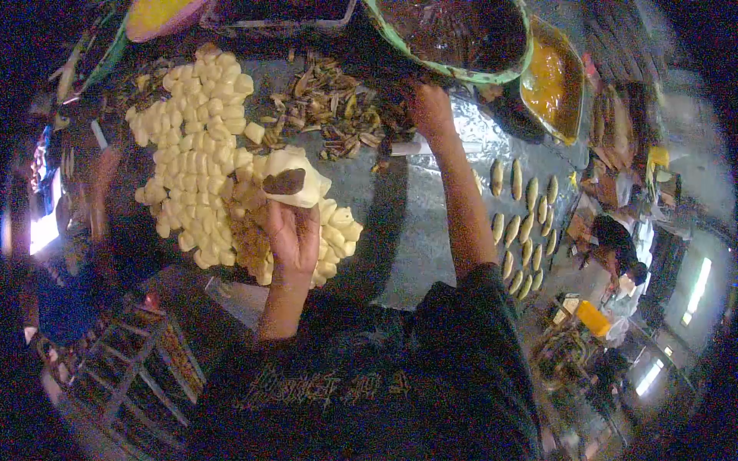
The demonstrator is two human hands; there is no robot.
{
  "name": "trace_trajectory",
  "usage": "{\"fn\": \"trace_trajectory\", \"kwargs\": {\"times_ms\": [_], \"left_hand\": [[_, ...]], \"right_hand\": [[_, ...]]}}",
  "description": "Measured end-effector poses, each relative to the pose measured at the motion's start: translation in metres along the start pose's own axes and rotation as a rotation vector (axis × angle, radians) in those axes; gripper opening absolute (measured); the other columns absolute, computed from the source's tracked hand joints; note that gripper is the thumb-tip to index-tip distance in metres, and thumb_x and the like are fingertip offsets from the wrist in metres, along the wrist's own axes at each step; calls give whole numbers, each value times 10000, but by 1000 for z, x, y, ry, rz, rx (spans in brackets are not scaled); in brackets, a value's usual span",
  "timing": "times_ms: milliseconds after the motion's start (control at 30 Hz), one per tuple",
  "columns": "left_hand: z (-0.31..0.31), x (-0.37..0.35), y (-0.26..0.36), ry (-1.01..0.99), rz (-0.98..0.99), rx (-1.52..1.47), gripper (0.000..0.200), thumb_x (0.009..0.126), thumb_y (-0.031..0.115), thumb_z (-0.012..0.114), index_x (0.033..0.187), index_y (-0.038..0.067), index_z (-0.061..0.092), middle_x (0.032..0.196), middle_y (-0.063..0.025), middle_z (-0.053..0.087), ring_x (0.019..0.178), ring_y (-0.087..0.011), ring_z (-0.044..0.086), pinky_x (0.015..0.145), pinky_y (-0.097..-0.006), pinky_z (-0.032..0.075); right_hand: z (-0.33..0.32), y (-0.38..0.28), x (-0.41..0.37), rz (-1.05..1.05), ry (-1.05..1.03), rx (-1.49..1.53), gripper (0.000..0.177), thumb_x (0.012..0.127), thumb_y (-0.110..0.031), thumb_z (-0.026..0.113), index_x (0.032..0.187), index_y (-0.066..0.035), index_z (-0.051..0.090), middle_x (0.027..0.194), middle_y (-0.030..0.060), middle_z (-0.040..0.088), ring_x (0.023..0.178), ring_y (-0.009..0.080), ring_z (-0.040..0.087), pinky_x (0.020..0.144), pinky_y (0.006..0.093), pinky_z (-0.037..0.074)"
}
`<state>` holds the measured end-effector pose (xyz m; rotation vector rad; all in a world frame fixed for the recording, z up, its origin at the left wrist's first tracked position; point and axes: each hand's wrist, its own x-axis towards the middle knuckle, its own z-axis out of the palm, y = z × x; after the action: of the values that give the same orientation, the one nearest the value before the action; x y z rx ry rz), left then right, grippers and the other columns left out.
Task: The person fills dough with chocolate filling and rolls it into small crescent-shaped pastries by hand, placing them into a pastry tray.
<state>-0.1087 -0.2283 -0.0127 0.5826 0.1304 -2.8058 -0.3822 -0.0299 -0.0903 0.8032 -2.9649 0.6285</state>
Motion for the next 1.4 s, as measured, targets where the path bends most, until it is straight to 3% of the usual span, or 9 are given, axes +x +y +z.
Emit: {"fn": "trace_trajectory", "kwargs": {"times_ms": [133,333,467,567,733,867,967,1167,1400], "left_hand": [[1,-3,-2,-29,21,9,430,1076,264,543,1441,44,486,1422,-145,583,1264,-297,616,1022,-458,592],[5,-12,-5,-57,17,-107,445,1070,277,552,1449,54,482,1427,-143,580,1273,-304,610,1041,-475,579],[3,-20,-6,-70,-12,-139,440,1068,278,555,1441,54,488,1429,-145,578,1273,-304,609,1042,-477,578],[1,-21,-7,-109,-13,-145,427,1073,274,546,1434,51,491,1413,-141,589,1264,-303,616,1040,-473,579],[5,-19,-4,-89,-25,-136,426,1078,273,537,1435,47,488,1401,-144,597,1254,-301,623,1033,-465,585],[8,-13,-1,-94,-22,-124,434,1078,277,536,1438,41,483,1402,-146,596,1255,-300,622,1026,-460,589],[10,-9,4,-59,-19,-96,437,1078,275,535,1443,41,478,1407,-146,591,1259,-300,619,1022,-458,590],[3,1,13,-46,3,-54,438,1076,274,541,1444,46,478,1419,-142,582,1263,-295,615,1021,-446,586],[1,11,5,-60,-7,-35,440,1068,287,557,1441,64,484,1423,-129,583,1275,-282,607,1051,-447,565]], "right_hand": [[-11,-14,5,75,-94,-41,207,880,-135,711,1046,-13,705,968,248,708,891,487,657,773,532,541],[-11,-4,3,-74,-44,148,170,852,-94,741,991,-8,698,886,209,725,823,412,705,713,457,560],[-10,-9,-4,-3,-78,94,203,848,-131,763,1027,-39,734,921,171,746,848,378,718,738,439,570],[-18,-30,-7,-33,52,-183,238,872,-199,756,1074,-72,746,979,160,744,892,379,713,783,466,572],[2,-58,8,-50,5,-45,272,894,-241,737,1124,-95,733,1070,152,726,969,388,695,856,482,561],[20,-70,23,-258,26,0,275,905,-210,713,1152,-87,709,1098,165,707,1005,396,681,852,482,561],[35,-74,36,-268,-128,-57,264,906,-178,700,1151,-81,702,1110,182,693,1015,393,677,837,487,561],[26,-80,37,-146,-208,118,249,902,-132,700,1136,-48,709,1019,206,726,897,380,708,789,436,566],[-57,-128,-4,133,-176,460,241,901,-171,770,1081,-11,763,978,158,761,789,191,717,733,318,553]]}}
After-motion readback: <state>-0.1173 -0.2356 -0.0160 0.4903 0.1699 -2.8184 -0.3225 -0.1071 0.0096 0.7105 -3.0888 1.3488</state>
